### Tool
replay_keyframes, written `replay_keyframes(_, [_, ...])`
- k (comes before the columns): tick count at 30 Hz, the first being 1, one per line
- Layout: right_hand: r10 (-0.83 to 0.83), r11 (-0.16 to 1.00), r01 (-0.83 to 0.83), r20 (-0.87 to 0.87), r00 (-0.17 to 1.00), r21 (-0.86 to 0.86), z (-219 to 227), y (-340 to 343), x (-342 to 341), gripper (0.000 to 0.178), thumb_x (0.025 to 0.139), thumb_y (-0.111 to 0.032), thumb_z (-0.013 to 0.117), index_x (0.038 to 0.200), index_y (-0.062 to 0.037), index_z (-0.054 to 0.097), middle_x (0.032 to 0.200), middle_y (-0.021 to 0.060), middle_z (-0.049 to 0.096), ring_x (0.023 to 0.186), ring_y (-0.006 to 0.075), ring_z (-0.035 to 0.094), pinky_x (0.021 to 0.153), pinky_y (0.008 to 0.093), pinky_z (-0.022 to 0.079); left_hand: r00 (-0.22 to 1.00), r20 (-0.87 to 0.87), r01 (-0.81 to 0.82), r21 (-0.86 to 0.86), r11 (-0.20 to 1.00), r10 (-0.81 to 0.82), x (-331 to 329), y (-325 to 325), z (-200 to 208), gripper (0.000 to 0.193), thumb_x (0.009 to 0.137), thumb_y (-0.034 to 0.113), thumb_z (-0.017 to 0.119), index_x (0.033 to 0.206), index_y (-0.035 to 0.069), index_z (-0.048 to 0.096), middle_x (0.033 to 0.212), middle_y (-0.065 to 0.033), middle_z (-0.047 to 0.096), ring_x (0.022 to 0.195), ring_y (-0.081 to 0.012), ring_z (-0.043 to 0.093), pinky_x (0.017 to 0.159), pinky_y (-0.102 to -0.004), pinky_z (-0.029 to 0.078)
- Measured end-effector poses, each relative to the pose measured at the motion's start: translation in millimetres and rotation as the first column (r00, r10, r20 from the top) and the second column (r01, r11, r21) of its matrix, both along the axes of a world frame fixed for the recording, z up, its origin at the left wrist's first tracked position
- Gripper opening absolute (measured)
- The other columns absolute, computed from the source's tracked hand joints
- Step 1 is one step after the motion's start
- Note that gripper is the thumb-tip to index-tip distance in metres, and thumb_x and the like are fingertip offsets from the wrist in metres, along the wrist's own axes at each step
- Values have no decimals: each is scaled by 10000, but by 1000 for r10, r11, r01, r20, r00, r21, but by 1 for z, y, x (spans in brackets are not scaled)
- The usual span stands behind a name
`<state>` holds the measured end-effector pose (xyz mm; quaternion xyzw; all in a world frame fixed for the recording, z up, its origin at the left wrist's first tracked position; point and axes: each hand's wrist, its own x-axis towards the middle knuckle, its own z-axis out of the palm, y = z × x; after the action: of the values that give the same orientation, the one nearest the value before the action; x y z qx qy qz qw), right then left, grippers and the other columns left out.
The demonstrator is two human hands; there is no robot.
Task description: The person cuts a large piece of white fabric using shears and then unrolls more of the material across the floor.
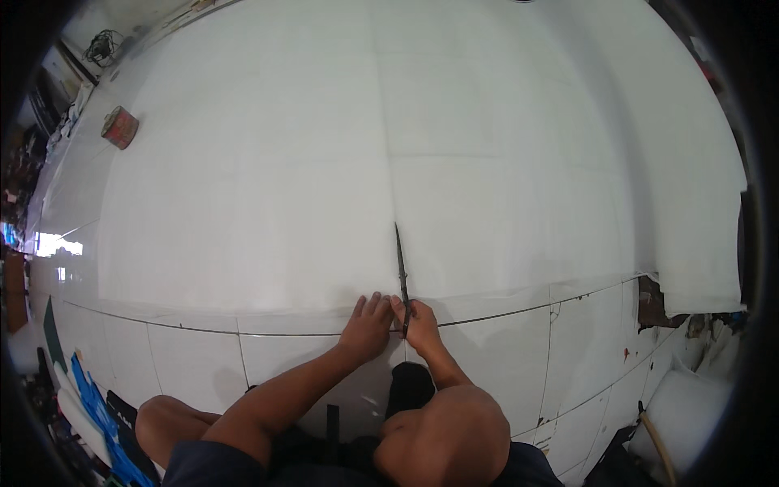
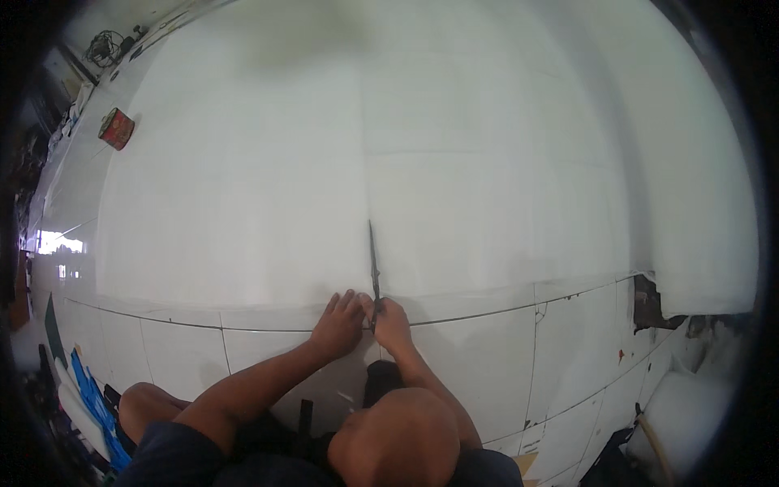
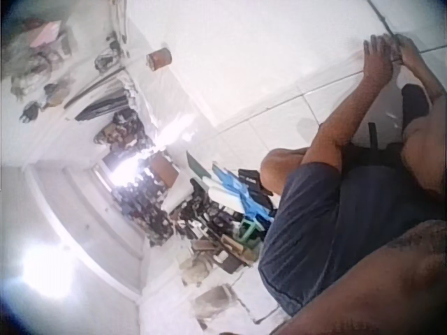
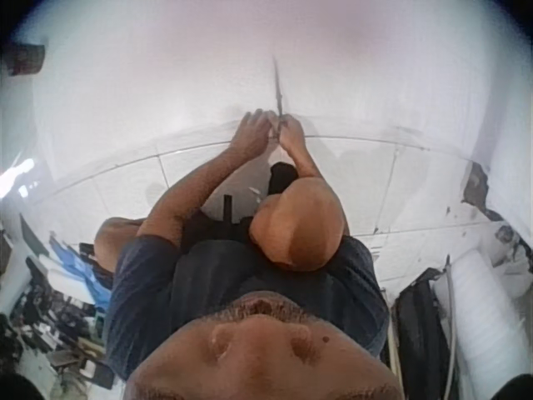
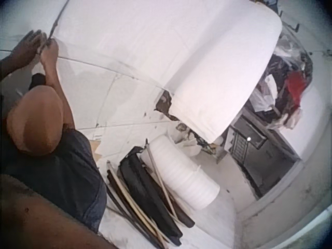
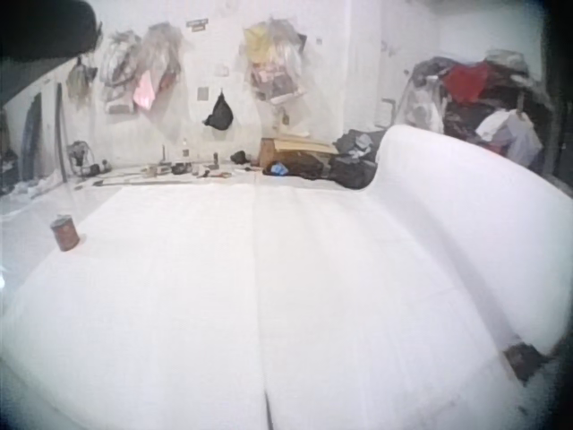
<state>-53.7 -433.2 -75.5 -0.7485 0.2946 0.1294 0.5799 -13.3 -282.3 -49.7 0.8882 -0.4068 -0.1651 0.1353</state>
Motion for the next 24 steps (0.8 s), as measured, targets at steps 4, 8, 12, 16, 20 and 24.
replay_keyframes(4, [-14,998,13,14,1000,60,11,9,2,596,884,-609,577,748,-29,561,533,18,493,474,111,483,450,267,373,999,30,42,29,999,-43,-2,10,-5,548,843,157,540,1336,-53,424,1399,-231,385,1372,-399,304,1134,-535,237])
replay_keyframes(8, [-9,993,12,-25,1000,119,22,1,27,590,886,-611,574,750,-37,553,536,8,480,471,105,474,447,256,361,997,4,82,48,996,-82,-1,8,-3,567,839,154,536,1344,-71,408,1409,-238,370,1378,-410,287,1135,-536,233])
replay_keyframes(12, [-88,972,101,-70,994,211,25,-3,62,572,884,-605,581,724,-58,527,541,-5,459,466,105,468,446,251,358,996,16,90,72,993,-92,2,4,12,580,828,133,518,1354,-80,395,1410,-228,374,1374,-397,299,1129,-544,238])
replay_keyframes(16, [-60,987,70,-70,996,142,30,-2,70,561,880,-592,597,732,-57,520,544,-8,459,450,106,467,447,262,378,995,20,91,128,988,-94,2,4,12,617,802,144,528,1367,-65,395,1404,-214,380,1363,-384,318,1118,-547,254])
replay_keyframes(20, [-37,996,41,-51,998,75,30,0,70,564,875,-588,607,758,-42,532,544,-9,461,443,105,467,447,272,390,995,19,93,146,985,-97,2,2,16,670,791,178,551,1386,-65,364,1402,-218,381,1364,-386,317,1114,-554,256])
replay_keyframes(24, [-88,965,103,-74,993,242,28,-5,95,585,861,-605,615,759,-34,539,545,0,465,437,115,459,442,279,386,996,-26,89,153,984,-86,4,-1,24,743,784,227,583,1422,-39,310,1408,-230,371,1368,-402,301,1121,-557,239])
